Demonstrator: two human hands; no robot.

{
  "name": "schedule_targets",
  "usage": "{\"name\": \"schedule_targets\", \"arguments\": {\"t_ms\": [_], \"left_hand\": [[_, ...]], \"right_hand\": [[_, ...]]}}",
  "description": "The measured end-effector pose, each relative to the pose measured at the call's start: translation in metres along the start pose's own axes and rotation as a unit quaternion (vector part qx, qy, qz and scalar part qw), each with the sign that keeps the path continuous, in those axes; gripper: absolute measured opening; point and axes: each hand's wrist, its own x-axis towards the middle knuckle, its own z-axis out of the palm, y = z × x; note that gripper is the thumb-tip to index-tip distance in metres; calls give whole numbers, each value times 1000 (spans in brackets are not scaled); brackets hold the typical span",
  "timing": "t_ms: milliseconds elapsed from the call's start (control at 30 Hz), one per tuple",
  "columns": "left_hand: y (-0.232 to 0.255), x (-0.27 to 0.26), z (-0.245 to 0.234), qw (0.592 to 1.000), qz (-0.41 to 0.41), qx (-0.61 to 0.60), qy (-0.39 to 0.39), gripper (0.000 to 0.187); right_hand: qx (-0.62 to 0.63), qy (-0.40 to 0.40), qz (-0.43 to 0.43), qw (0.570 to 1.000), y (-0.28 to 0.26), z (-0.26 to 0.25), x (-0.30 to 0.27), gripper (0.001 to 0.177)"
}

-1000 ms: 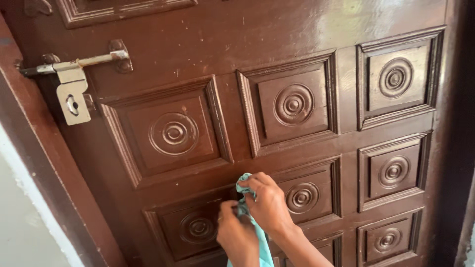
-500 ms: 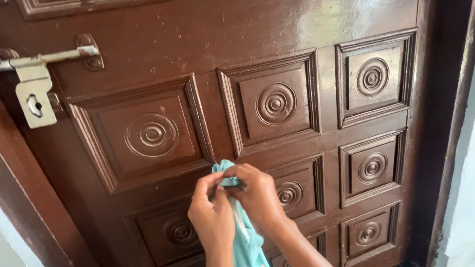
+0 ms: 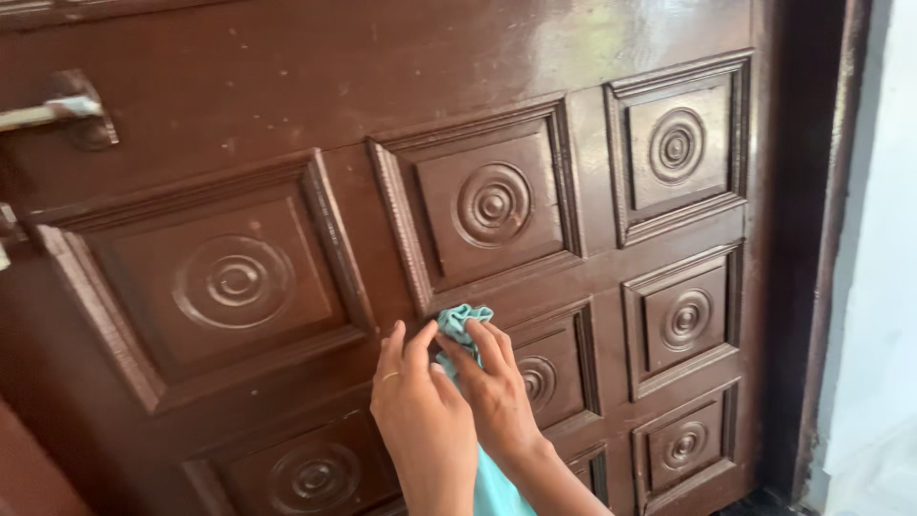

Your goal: The person scrubs the surface of a brown wooden door with a brush, then wipes it with a light blue cloth. The person works on the panels and around the latch area.

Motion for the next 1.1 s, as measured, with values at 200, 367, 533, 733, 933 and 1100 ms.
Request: {"name": "schedule_targets", "arguments": {"t_ms": [200, 367, 533, 733, 933, 1100], "left_hand": [[9, -4, 20, 990, 42, 15, -131, 69], [9, -9, 24, 988, 59, 44, -134, 68], [0, -9, 13, 989, 45, 46, -135, 67], [-19, -4, -11, 995, 11, 52, -81, 62], [-40, 3, -46, 994, -61, 49, -75, 61], [-56, 5, -72, 990, -107, 83, -48, 64]], "right_hand": [[-71, 60, 44, 995, 40, -22, 8, 42], [-98, 131, 152, 975, 77, -54, 19, 32], [-23, 197, 315, 928, 97, -55, 25, 39], [-71, 151, 258, 952, 62, -20, 16, 34], [10, 115, 268, 957, -9, 29, 18, 37], [72, 99, 199, 972, -70, 61, 16, 39]]}}
